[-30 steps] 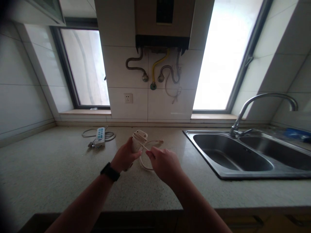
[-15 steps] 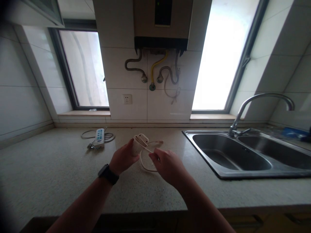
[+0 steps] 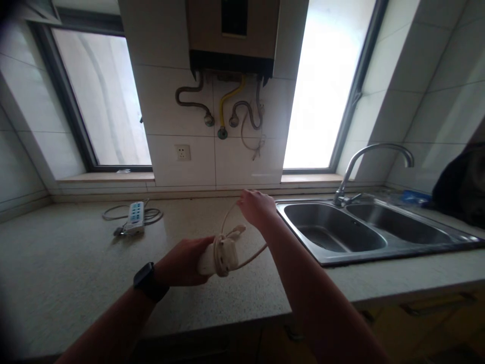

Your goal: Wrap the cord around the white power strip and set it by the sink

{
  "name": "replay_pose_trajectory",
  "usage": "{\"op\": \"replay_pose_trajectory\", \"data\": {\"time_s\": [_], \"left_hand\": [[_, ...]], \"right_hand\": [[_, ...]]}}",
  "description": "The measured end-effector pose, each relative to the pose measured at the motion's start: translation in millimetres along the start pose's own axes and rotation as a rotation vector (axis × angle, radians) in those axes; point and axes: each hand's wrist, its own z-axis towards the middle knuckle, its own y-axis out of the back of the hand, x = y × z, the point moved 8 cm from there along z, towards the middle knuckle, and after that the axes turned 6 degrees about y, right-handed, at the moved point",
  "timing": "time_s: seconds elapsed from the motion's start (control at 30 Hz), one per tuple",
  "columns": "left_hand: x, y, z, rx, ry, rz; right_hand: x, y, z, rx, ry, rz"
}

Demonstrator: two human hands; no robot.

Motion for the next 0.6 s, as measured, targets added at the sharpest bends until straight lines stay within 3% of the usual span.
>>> {"op": "replay_pose_trajectory", "data": {"time_s": [0.07, 0.13, 0.2, 0.27, 0.47, 0.53, 0.6], "left_hand": [[0, 2, 1, -0.042, 0.007, -0.053], [4, 4, 2, -0.085, 0.03, -0.089], [9, 6, 3, -0.109, 0.054, -0.117], [12, 8, 3, -0.134, 0.065, -0.154], [17, 21, 3, -0.248, 0.084, -0.278], [22, 24, 3, -0.276, 0.113, -0.273], [31, 28, 2, -0.323, 0.175, -0.235]], "right_hand": [[2, -20, -3, 0.029, 0.038, 0.002], [20, -32, -12, -0.001, 0.203, 0.11], [47, -44, -27, 0.082, 0.459, 0.412], [66, -55, -43, 0.202, 0.612, 0.691], [77, -86, -58, 0.416, 0.476, 1.368], [80, -88, -65, 0.463, 0.473, 1.45], [81, -85, -71, 0.449, 0.467, 1.382]]}}
